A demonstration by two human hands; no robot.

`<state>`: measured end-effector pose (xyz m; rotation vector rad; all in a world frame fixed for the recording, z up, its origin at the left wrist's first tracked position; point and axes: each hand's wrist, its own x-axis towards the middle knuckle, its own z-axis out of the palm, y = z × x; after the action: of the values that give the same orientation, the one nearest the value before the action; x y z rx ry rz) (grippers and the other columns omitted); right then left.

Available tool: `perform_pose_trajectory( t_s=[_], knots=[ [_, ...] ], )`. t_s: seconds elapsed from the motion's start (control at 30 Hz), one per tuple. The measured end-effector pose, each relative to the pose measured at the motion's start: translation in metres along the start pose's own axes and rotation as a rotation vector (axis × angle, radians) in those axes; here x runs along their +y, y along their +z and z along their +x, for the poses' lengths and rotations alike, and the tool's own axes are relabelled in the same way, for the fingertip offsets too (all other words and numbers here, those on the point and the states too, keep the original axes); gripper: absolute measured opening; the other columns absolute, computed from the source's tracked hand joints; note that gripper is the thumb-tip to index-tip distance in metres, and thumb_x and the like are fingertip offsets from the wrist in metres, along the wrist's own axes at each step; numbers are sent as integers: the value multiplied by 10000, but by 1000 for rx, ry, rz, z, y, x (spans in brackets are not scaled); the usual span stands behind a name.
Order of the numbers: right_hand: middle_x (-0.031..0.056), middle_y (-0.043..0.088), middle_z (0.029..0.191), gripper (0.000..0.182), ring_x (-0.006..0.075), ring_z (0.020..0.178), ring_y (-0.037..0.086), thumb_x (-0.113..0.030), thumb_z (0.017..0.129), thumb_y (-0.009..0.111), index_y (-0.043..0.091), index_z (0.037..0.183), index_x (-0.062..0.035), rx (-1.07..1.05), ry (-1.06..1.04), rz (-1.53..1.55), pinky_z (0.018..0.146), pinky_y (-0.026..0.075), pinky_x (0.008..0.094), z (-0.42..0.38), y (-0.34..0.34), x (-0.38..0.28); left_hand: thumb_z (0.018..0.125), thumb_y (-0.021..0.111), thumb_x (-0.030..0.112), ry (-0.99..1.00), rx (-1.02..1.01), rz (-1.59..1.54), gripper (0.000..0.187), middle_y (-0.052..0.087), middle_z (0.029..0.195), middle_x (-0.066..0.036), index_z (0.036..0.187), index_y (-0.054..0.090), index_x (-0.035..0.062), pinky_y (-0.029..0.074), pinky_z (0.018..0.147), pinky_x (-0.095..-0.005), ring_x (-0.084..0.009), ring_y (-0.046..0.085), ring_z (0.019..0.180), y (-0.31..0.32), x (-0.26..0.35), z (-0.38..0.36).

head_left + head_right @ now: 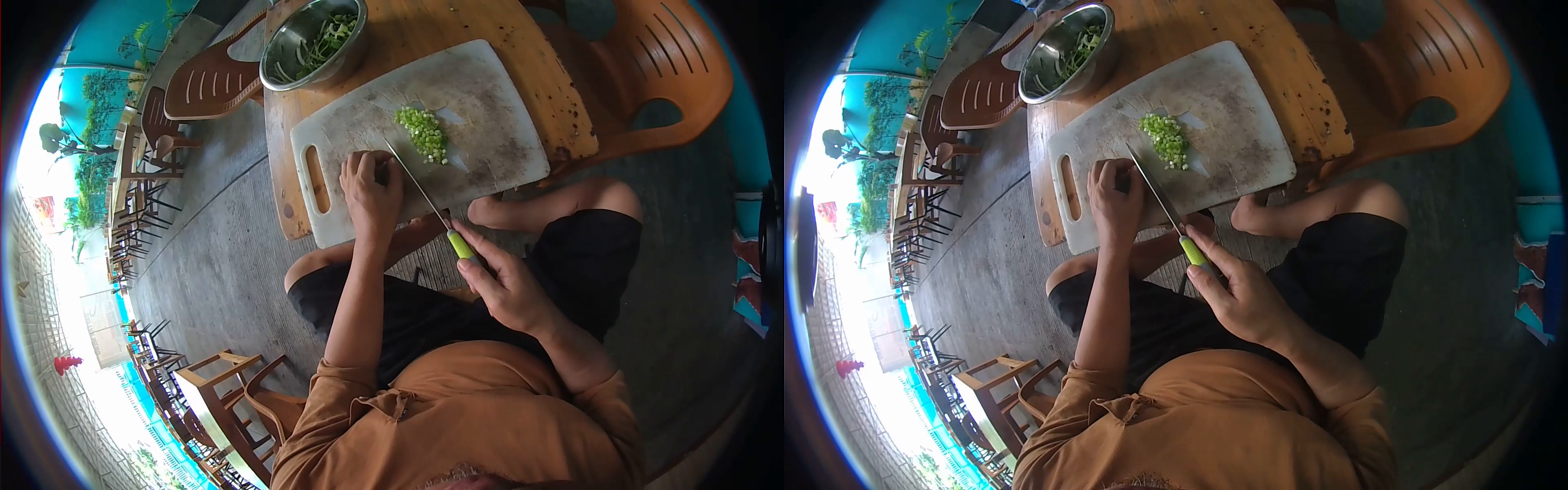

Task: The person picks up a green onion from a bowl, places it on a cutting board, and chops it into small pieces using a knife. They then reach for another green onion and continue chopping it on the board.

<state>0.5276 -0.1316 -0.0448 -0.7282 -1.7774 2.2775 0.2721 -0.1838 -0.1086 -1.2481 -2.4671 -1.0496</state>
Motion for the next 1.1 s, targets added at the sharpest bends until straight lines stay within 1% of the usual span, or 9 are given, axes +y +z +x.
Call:
perform_pose_trajectory(
  t_s=[0.17, 0.27, 0.37, 0.57, 0.67, 0.83, 0.97, 1.07, 1.1],
  knots=[
    [30, 646, 879, 561, 60, 753, 549, -205, 1113, 575, 429, 1621, -19, -7, 26, -19, 699, 494, 243, -1, 0, -2, 890, 749, 110, 7, 0, 12, 131, 658, 996, -93, 1017, 728, 88, 472, 959, -453, -311, 630, 1002, 0, -1, 0],
    [24, 631, 866, 561, 62, 743, 539, -206, 1114, 573, 427, 1621, -17, 0, -10, -24, 692, 491, 246, 0, 1, -1, 883, 750, 103, 6, 0, 25, 142, 658, 995, -94, 1022, 727, 87, 470, 961, -455, -311, 630, 1001, -1, 0, 0],
    [20, 618, 858, 562, 61, 746, 531, -206, 1114, 575, 426, 1620, -14, -10, 22, -24, 694, 489, 249, -1, 1, -3, 877, 752, 99, 11, -5, 0, 148, 659, 999, -95, 1022, 726, 82, 468, 962, -456, -314, 629, 1002, 0, -3, 0],
    [46, 643, 876, 565, 68, 774, 542, -216, 1114, 575, 425, 1619, -11, 21, -24, -46, 725, 499, 258, 1, 4, 3, 877, 758, 103, 25, 4, 0, 149, 661, 1006, -97, 1018, 725, 71, 467, 965, -454, -317, 630, 1010, -1, -4, -1],
    [69, 660, 883, 569, 85, 789, 572, -233, 1116, 570, 424, 1618, -8, 34, -48, -84, 741, 515, 277, 3, 5, 5, 879, 760, 106, -5, -9, -11, 148, 662, 1002, -99, 1017, 726, 68, 468, 970, -454, -319, 633, 1017, 0, -5, -1],
    [85, 669, 848, 576, 114, 791, 626, -247, 1115, 569, 421, 1620, -13, 1, 27, -120, 777, 543, 302, 16, 6, -4, 882, 760, 107, 0, -6, -30, 141, 662, 994, -102, 1011, 722, 64, 467, 962, -454, -322, 631, 1008, 1, -5, -1],
    [101, 675, 840, 577, 120, 773, 641, -252, 1115, 568, 422, 1619, -11, 15, -26, -149, 775, 547, 300, 10, 8, 1, 871, 763, 98, -4, 4, 0, 139, 660, 989, -106, 993, 709, 62, 468, 948, -457, -328, 628, 995, -1, -3, 0],
    [126, 698, 862, 574, 132, 793, 681, -252, 1113, 567, 426, 1614, -8, 43, -57, -211, 773, 552, 305, 3, 8, 1, 855, 768, 90, -37, -2, -11, 151, 658, 987, -110, 986, 698, 60, 468, 944, -459, -332, 627, 993, 0, -4, -1],
    [149, 724, 904, 572, 143, 807, 698, -248, 1111, 569, 430, 1611, -7, 42, -55, -202, 780, 557, 312, 4, 9, 0, 855, 768, 90, -38, -4, -12, 151, 658, 987, -110, 986, 698, 60, 468, 944, -459, -332, 627, 993, 1, -6, -1]
  ],
)
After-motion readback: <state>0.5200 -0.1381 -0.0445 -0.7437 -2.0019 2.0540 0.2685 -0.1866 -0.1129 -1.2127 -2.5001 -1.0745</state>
